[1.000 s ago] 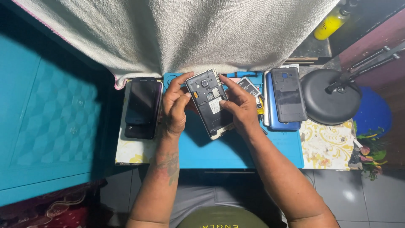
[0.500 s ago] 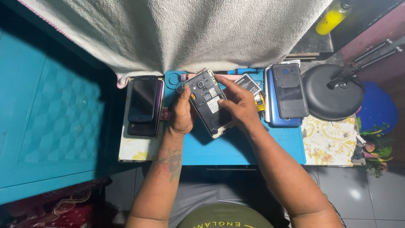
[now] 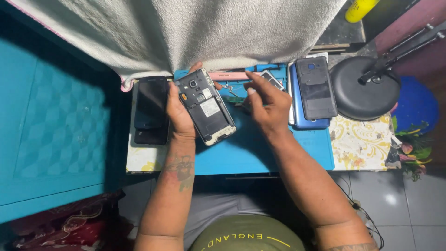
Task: Reassembling internal components of a smartphone, including the battery and mid-frame.
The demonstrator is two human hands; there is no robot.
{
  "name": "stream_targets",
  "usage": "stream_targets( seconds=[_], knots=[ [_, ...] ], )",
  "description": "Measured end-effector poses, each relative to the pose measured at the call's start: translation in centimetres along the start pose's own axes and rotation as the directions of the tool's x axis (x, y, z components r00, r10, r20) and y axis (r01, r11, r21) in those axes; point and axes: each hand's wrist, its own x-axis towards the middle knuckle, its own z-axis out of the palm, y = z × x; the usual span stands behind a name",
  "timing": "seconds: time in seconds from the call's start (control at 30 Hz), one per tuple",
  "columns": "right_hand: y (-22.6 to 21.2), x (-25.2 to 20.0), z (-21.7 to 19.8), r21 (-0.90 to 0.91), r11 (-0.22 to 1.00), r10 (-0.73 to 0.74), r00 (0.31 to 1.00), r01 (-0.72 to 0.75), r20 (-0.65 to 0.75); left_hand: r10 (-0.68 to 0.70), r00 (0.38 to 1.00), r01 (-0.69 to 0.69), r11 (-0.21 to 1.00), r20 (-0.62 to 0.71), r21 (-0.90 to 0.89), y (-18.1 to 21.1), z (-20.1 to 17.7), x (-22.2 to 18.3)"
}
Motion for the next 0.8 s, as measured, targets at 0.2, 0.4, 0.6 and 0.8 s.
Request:
stream_targets(
  seconds=[0.2, 0.4, 0.6, 0.8],
  knots=[
    [1.5, 1.7, -3.0, 0.154, 0.972, 0.203, 0.963, -0.176, -0.176, -0.083, 0.996, 0.082, 0.996, 0.034, 0.045, -0.6, -0.6, 0.5],
    [4.7, 0.9, -5.6, -0.333, 0.889, 0.364, 0.926, -0.314, 0.098, -0.105, 0.994, 0.104, 0.994, 0.034, 0.047, -1.2, -1.4, 0.8],
    [-1.8, 1.4, -7.5, -0.506, 0.863, 0.216, 0.909, -0.008, 0.356, -0.131, 0.991, 0.131, 0.990, -0.004, 0.050, -1.0, -0.8, 0.7],
    [-2.2, -0.4, -8.5, -0.575, 0.807, 0.101, 0.926, 0.138, 0.364, -0.127, 0.992, 0.129, 0.988, -0.025, 0.079, -1.0, -0.6, 0.6]
  ],
)
